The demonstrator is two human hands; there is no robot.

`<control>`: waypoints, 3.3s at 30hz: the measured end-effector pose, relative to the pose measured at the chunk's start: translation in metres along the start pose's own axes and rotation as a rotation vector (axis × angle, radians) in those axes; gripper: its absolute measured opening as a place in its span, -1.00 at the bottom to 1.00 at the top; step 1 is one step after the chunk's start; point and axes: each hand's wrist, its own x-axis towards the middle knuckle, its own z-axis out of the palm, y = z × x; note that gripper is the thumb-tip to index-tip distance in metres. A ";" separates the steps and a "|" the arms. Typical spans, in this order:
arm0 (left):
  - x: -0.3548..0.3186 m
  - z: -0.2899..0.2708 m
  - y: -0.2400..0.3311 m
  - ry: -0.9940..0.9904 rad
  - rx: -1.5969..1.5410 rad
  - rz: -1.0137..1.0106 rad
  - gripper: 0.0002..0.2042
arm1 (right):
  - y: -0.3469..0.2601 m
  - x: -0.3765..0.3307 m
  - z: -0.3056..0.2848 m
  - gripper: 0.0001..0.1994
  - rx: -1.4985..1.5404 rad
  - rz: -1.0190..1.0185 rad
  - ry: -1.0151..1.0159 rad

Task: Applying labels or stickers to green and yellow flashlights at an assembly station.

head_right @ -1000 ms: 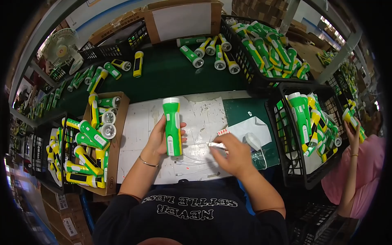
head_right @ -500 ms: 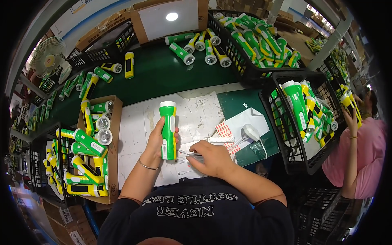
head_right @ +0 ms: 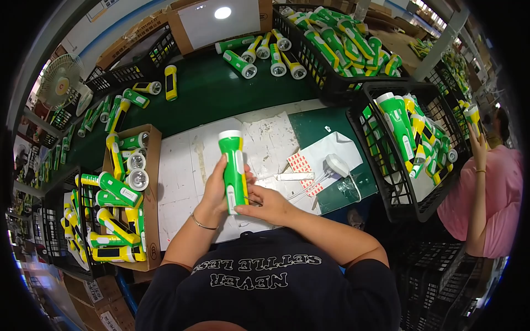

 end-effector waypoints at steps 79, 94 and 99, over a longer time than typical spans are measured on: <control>-0.045 0.026 0.016 0.031 1.282 0.377 -0.57 | -0.078 0.011 -0.049 -0.52 -0.675 -0.119 0.141; -0.082 0.018 0.050 -0.076 1.709 0.154 -0.55 | -0.066 0.010 -0.055 -0.35 -0.418 -0.110 -0.112; -0.073 -0.007 0.030 -0.045 1.371 0.282 -0.38 | -0.022 0.023 -0.051 -0.56 -0.517 -0.068 0.054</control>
